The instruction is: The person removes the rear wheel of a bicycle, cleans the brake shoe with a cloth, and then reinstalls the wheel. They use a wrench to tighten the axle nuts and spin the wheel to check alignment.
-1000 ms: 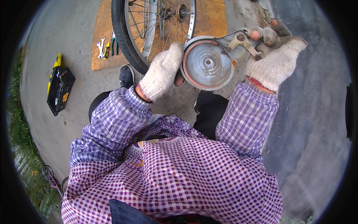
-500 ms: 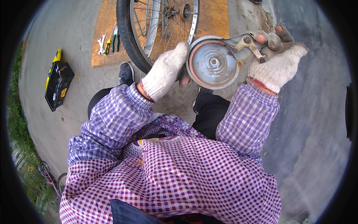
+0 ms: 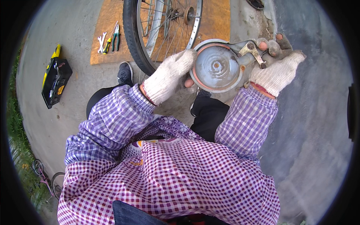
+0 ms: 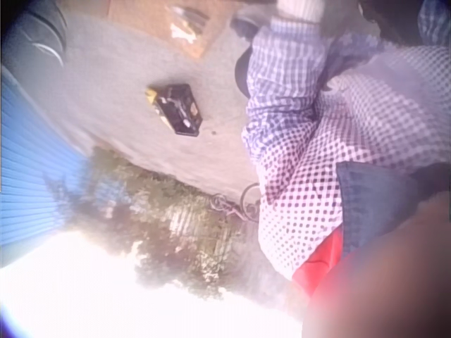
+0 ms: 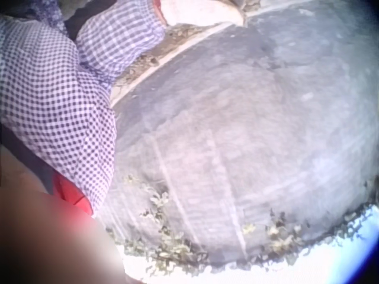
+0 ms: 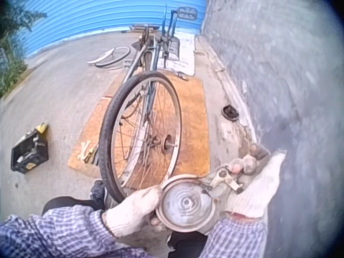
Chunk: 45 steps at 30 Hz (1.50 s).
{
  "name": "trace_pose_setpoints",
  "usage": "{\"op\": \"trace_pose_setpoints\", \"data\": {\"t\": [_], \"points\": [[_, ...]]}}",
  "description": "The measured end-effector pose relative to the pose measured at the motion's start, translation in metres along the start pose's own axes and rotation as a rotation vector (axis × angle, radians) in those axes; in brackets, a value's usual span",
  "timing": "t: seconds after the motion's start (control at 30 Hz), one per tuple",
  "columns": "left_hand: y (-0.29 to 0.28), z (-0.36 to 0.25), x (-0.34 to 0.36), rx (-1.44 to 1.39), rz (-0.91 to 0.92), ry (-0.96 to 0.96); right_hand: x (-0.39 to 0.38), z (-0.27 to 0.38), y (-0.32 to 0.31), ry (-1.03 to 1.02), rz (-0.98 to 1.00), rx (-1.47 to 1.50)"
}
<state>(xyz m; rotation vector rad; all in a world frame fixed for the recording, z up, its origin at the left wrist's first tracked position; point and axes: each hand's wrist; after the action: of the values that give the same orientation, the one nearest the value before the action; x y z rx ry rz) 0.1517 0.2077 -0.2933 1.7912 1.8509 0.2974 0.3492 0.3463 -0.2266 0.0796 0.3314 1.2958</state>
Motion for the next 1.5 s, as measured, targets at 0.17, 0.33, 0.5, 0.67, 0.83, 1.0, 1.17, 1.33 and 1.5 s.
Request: {"op": "trace_pose_setpoints", "data": {"t": [0.17, 0.33, 0.5, 0.67, 0.83, 1.0, 1.17, 1.33, 1.5], "points": [[0.004, -0.005, 0.000, 0.195, -0.073, 0.054, -0.003, 0.003, 0.002, 0.020, 0.005, -0.008], [0.011, -0.016, -0.001, 0.319, -0.026, 0.048, 0.003, 0.002, 0.001, 0.051, 0.064, 0.094], [0.024, -0.026, 0.000, 0.312, -0.022, -0.016, 0.008, 0.001, 0.000, 0.039, 0.075, 0.123], [0.028, -0.027, 0.004, 0.351, -0.006, -0.045, 0.007, 0.003, -0.002, -0.004, 0.037, 0.040], [0.029, -0.025, 0.004, 0.345, -0.028, -0.036, 0.006, 0.007, -0.002, 0.047, 0.023, 0.094], [0.029, -0.029, 0.006, 0.370, -0.043, -0.013, 0.007, 0.012, -0.004, 0.042, -0.004, -0.008], [0.030, -0.027, 0.007, 0.366, -0.052, 0.003, 0.007, 0.013, -0.002, 0.047, -0.027, -0.022], [0.029, -0.026, 0.008, 0.382, -0.045, 0.017, 0.007, 0.014, -0.002, 0.057, -0.015, -0.016], [0.028, -0.028, 0.008, 0.406, -0.035, 0.027, 0.009, 0.012, -0.002, 0.024, -0.082, -0.034]]}}
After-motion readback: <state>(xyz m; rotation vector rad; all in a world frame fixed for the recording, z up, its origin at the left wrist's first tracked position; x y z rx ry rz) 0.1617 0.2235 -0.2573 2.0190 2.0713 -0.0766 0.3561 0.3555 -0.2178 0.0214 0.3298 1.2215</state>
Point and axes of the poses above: each hand's wrist, its own x-axis towards the middle knuckle, its own y-axis out of the palm, z = x × y, and after that the axes turned 12 degrees about y, right-handed
